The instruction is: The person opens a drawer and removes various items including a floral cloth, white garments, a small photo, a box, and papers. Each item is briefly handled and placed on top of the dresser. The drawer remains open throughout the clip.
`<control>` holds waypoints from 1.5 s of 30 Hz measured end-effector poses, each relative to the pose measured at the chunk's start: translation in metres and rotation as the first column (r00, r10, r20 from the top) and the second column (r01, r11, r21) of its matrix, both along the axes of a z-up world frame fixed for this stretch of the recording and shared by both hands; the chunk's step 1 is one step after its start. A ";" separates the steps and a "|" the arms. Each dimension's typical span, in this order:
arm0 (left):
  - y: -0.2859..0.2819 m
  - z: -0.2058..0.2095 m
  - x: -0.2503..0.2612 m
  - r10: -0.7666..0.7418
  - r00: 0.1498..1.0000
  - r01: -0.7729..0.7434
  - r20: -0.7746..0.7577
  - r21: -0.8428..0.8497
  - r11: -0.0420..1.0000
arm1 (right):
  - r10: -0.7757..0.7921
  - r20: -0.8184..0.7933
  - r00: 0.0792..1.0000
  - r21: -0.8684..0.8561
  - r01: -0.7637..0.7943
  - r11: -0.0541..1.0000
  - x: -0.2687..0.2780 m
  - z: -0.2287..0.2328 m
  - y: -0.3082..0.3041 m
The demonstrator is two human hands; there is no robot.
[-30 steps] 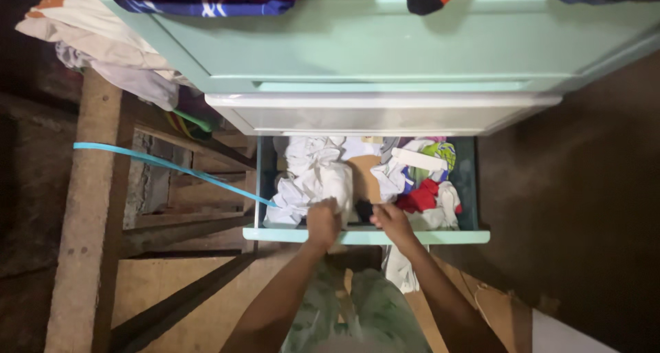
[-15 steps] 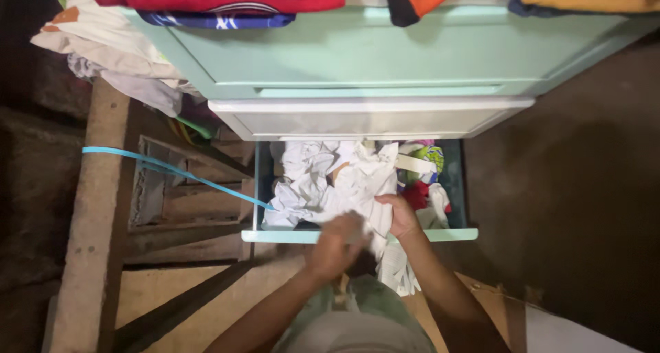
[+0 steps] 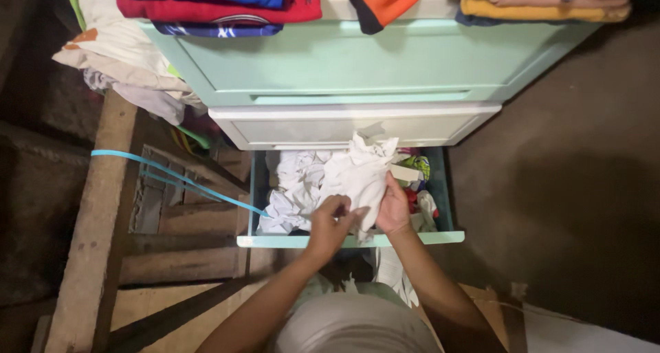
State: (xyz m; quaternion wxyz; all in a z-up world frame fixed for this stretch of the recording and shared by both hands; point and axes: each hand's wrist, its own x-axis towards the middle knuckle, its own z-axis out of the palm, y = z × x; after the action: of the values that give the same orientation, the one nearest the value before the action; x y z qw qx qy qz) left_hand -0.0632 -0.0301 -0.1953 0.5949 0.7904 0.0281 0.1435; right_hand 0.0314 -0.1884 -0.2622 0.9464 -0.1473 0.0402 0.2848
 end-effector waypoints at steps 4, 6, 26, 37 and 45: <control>-0.018 -0.023 0.016 0.042 0.978 -0.098 -0.202 -0.272 0.957 | -0.047 0.049 0.998 -0.040 0.049 0.998 0.000 -0.003 0.001; -0.019 -0.033 0.025 -0.018 0.956 -0.099 -0.294 -0.377 0.921 | -0.043 0.062 0.997 -0.041 0.046 0.998 0.000 -0.006 -0.002; 0.041 0.105 0.077 -0.324 0.946 0.322 -0.007 0.141 0.936 | 0.663 0.508 0.550 -0.841 0.150 0.520 0.058 0.139 -0.011; 0.042 0.050 0.090 -0.433 0.887 0.460 -0.161 0.233 0.857 | 0.313 0.891 0.329 -0.455 0.633 0.626 0.079 0.262 -0.027; 0.046 -0.047 0.098 -0.254 0.956 0.196 -0.145 -0.325 0.925 | 0.014 0.929 0.371 -0.299 0.725 0.621 0.070 0.343 -0.088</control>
State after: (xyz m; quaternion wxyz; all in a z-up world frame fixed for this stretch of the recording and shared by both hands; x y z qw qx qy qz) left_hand 0.0348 0.0157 -0.2423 0.7179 0.6959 0.0138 -0.0057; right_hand 0.1010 -0.2763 0.0810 0.7386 -0.5888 -0.3116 -0.1036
